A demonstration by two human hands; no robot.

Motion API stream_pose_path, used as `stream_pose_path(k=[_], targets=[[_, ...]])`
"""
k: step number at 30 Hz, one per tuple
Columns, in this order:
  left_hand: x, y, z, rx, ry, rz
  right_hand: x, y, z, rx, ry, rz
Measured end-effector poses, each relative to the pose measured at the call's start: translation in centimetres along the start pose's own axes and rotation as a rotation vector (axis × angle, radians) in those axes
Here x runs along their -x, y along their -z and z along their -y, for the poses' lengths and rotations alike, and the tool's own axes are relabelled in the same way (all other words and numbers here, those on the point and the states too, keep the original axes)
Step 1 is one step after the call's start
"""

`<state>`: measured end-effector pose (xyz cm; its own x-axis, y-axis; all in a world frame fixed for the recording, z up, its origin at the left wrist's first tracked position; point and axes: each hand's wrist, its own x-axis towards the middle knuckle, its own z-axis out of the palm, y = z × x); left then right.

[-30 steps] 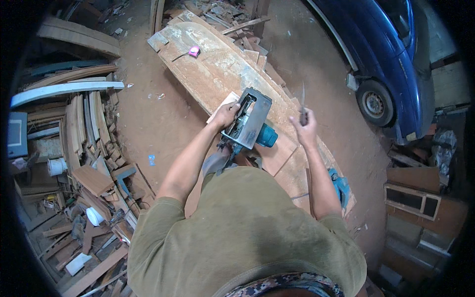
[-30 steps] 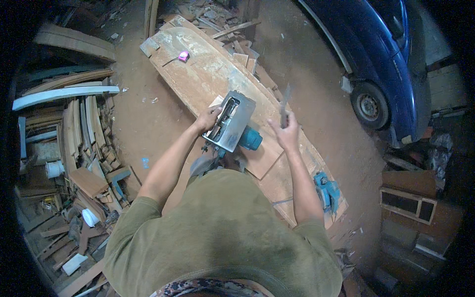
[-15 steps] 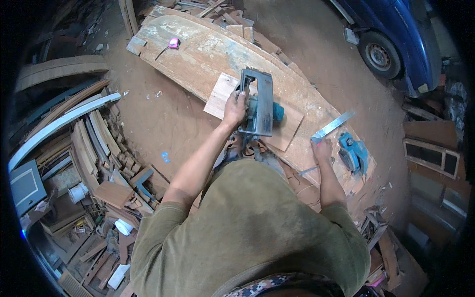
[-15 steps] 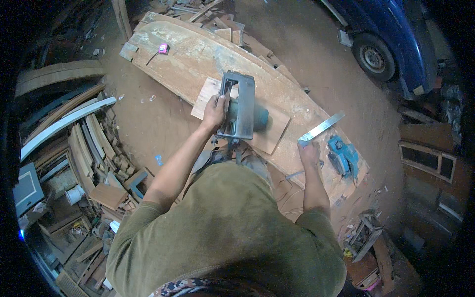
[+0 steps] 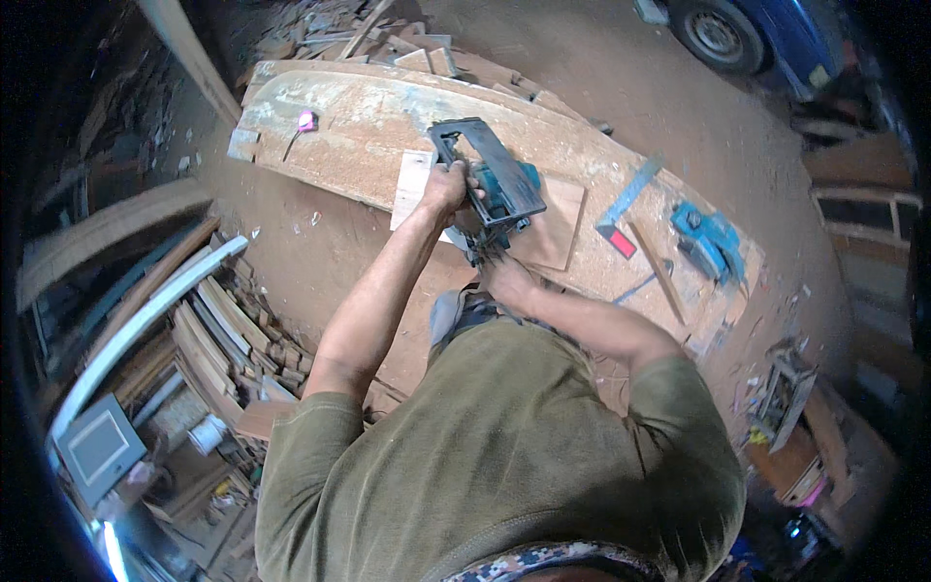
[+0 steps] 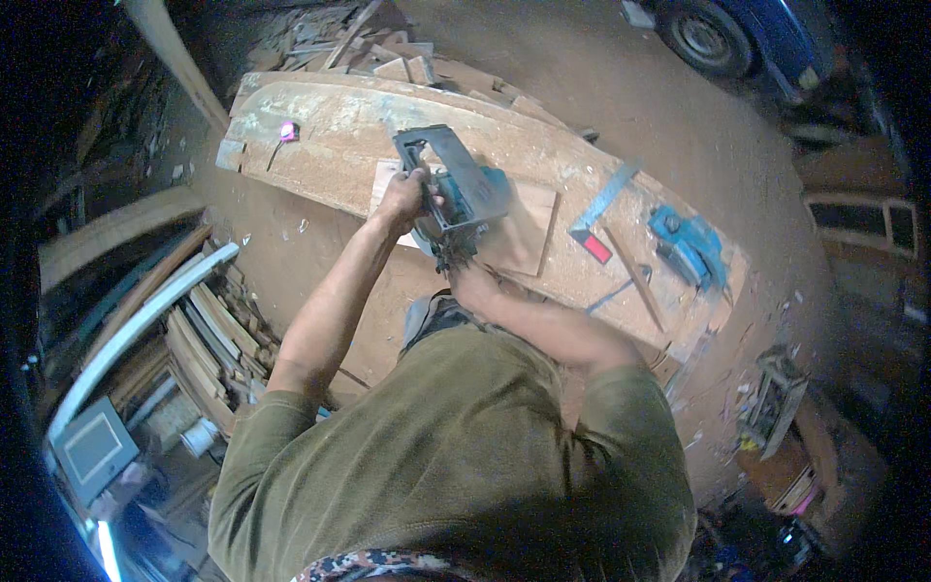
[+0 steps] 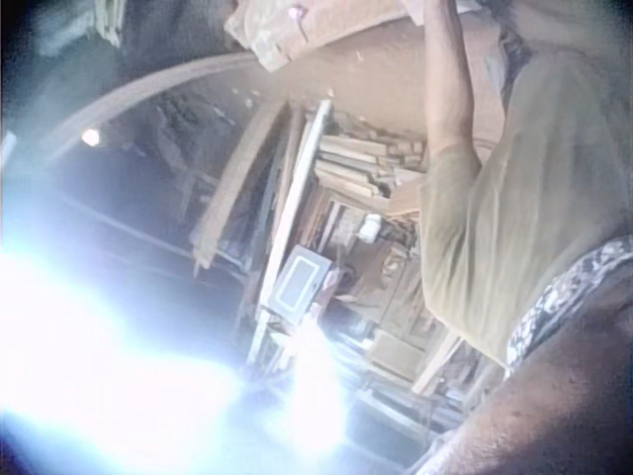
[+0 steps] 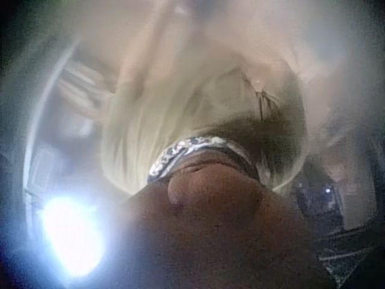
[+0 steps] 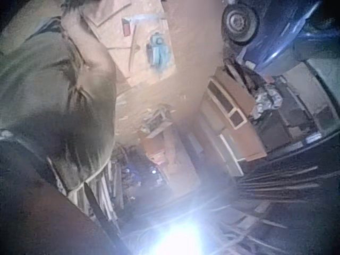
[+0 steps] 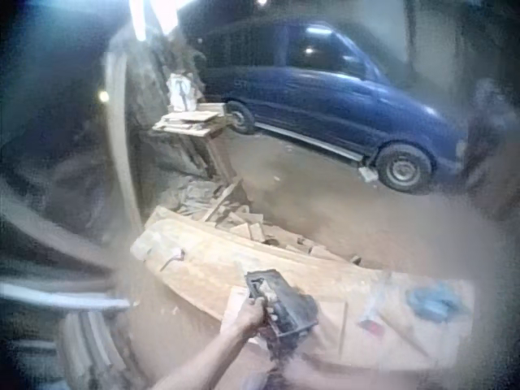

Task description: The person uses a circular saw to cut a rectangular wooden board on a workbench. They align a metal straight edge as a guide and make several cuts to trim the board's edges. The person handles the saw and the wood directly, adjusting the position of the board between cuts.

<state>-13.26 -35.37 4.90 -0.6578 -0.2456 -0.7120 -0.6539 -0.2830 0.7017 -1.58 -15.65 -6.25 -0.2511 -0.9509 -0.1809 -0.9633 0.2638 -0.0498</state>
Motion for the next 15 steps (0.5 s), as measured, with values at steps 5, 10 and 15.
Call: stream_pose_path(k=[5,10,15], targets=[[3.5,-1.5,2.5,0.118,-0.008,-0.041,-2.8,2.3,-0.4,0.028,-0.012,0.133],[10.0,-5.4,-0.8,0.149,-0.068,0.013,-0.1,2.3,-0.5,-0.038,-0.078,0.037],[15.5,-10.8,-5.9,0.329,-0.146,0.293,7.3,5.1,-2.3,-0.267,-0.193,-0.119]])
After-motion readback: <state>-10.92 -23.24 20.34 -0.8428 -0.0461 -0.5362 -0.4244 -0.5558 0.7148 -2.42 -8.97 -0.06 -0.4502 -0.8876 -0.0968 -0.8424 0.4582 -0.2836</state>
